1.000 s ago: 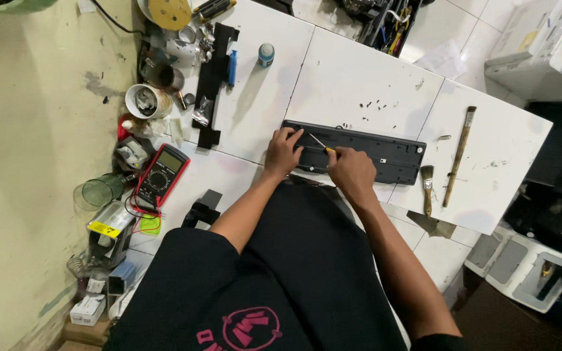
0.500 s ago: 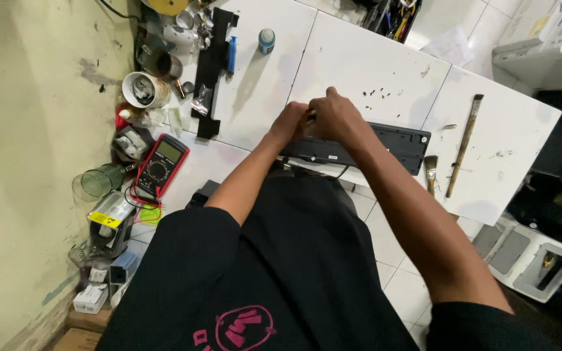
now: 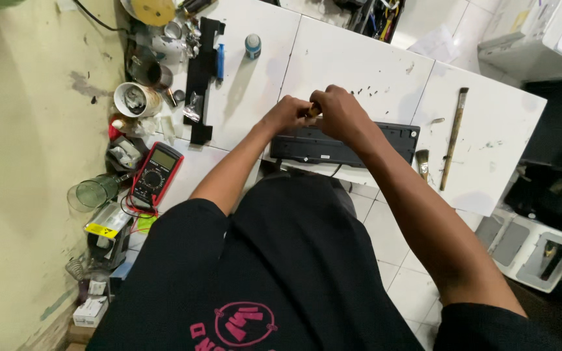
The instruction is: The person uses a screwdriver to remove screws from the back of a black electronic device placed on a white table. They systematically unscrew fasteners and place them on the table while working in a cluttered workshop environment.
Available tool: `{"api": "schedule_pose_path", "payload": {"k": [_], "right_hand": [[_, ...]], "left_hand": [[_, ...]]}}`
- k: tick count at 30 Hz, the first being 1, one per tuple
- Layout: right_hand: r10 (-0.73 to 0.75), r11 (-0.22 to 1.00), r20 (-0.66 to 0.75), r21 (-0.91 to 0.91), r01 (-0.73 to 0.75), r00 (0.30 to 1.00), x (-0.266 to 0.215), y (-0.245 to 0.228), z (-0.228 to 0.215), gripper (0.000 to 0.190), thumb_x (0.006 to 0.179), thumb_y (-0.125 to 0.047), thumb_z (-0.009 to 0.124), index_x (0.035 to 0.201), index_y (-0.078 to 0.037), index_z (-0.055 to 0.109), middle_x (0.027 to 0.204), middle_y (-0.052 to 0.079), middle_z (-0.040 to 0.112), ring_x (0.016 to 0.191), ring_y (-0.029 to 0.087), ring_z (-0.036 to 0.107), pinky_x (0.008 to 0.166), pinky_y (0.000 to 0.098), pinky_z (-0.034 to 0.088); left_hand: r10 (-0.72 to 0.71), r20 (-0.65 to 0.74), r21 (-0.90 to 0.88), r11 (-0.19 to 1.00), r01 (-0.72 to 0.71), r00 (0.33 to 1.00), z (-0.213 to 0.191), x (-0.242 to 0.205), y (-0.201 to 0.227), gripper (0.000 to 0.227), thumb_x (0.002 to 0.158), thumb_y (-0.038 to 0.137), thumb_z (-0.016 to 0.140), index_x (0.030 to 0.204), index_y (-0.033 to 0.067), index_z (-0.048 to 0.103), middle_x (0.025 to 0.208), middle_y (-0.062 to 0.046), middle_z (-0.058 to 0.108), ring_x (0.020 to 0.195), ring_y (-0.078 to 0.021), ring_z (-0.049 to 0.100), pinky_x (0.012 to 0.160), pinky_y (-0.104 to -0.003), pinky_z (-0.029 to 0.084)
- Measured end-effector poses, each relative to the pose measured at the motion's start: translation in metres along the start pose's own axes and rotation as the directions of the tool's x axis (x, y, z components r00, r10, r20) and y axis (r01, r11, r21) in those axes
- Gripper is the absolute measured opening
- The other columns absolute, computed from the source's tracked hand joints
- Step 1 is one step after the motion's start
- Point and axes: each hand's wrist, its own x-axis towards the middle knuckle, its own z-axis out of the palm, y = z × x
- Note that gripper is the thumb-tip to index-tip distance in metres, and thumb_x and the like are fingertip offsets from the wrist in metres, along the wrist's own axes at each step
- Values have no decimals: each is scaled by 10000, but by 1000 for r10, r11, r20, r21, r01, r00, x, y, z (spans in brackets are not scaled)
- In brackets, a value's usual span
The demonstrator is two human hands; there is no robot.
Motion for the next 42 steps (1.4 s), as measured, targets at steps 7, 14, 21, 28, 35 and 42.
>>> {"api": "schedule_pose_path", "payload": {"k": [7,14,21,28,35,42], "right_hand": [[174,983,-195,-21,-181,965,-5,3,40,343,1073,-222,714,1017,116,698,824,334,711,759,506,765,566,538,644],[30,997,-120,-73,-39,992,-11,-2,27,346,975,-183,811,1218,28,685,1045,309,696,927,525,764,763,581,658],[-70,983,-414,-181,-7,907,-17,19,58,198,1023,-181,775,965,6,743,727,146,656,599,327,726,518,415,594],[44,970,-246,-223,-101,968,-19,8,61,221,1033,-168,699,1025,52,673,666,174,623,552,311,703,472,436,590],[-37,800,31,-598,48,999,14,13,102,184,967,-186,725,827,-66,709,615,50,586,535,201,656,468,381,585],[-129,867,-374,-493,-79,918,10,11,152,259,912,-202,663,667,-121,639,549,83,544,510,317,680,420,418,527]], "left_hand": [[49,-70,129,991,-40,996,-5,2,18,202,832,191,901,851,156,703,773,-73,777,762,-332,776,662,-395,617],[3,157,60,998,-12,988,-37,5,40,165,867,-2,793,979,112,751,923,-119,814,947,-375,786,799,-446,646],[-56,25,55,997,55,998,-39,-1,58,220,844,137,804,1024,264,806,927,52,825,833,-233,806,770,-394,656],[62,61,94,993,-68,996,-17,-11,24,275,820,81,890,1081,131,818,929,-153,815,909,-427,775,785,-488,654],[-14,-146,142,989,35,989,17,-46,-43,294,860,280,888,1120,165,815,952,-126,818,911,-366,785,850,-467,634],[76,-522,173,985,19,849,110,-51,-65,430,828,209,900,1184,0,774,1018,-279,784,1015,-454,754,857,-517,629]]}}
